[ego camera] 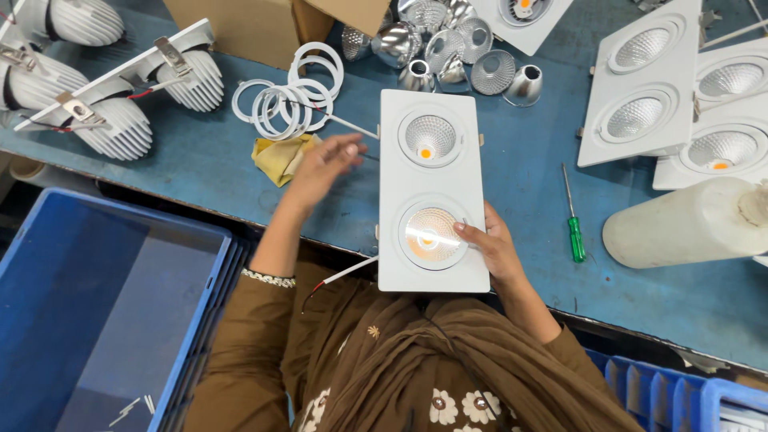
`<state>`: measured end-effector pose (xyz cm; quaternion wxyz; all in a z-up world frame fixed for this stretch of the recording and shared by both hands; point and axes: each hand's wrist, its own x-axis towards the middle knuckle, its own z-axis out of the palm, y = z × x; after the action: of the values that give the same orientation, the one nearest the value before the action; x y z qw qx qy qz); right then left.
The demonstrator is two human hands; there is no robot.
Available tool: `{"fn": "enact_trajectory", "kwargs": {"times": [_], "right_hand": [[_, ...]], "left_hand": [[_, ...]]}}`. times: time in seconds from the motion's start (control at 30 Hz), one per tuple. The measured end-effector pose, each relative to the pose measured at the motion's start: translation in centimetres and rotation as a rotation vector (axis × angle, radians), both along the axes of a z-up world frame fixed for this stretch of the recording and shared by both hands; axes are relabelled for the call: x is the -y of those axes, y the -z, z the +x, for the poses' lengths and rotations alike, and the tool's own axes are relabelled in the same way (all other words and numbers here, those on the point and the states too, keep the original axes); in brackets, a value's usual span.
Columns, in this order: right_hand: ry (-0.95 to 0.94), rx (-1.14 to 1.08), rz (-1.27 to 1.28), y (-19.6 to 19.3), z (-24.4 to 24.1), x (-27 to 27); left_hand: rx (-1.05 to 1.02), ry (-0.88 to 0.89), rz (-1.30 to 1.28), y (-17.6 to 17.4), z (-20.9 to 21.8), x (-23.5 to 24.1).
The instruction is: The person cleans the interior of a dual recessed light fixture housing using a cloth and liquid from a squeeze bottle. They then install the LED modules, glass lenses, and white plastic rings into the housing.
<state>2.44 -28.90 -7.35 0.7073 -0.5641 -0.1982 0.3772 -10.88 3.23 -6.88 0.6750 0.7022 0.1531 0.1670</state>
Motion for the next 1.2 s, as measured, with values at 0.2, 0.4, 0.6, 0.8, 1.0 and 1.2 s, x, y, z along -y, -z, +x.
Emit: {"fn": "enact_trajectory", "kwargs": {"times": [0.2,0.4,0.6,0.8,1.0,1.2], "right_hand": [[0.070,-0.024,-0.065,-0.5,-0.7,0.0],[0.082,-0.089,0.007,-0.5,-0.9,-0.1],[0.143,-0.099,-0.006,-1.0,0.6,-0.4],[0.150,-0.136,-0.033,-0.5,1.6,0.9],[0.226,0.205,-0.086,-0.3,1.3,2.1],[0.410,1.141,-0.231,-3.0,1.6,4.6]], "left_hand": [[-0.009,0.050,-0.133,5.2,2.1,4.5],[0.134,0.031,-0.082,6.7,0.9,5.6],[0.191,-0.030,-0.092,6.5,0.3,6.6],[0.230,0.004,-0.135,6.0,0.1,7.1],[0.132,-0.023,0.006,5.2,-0.2,7.6],[0.142,-0.023,0.036,4.6,-0.1,7.8]]}}
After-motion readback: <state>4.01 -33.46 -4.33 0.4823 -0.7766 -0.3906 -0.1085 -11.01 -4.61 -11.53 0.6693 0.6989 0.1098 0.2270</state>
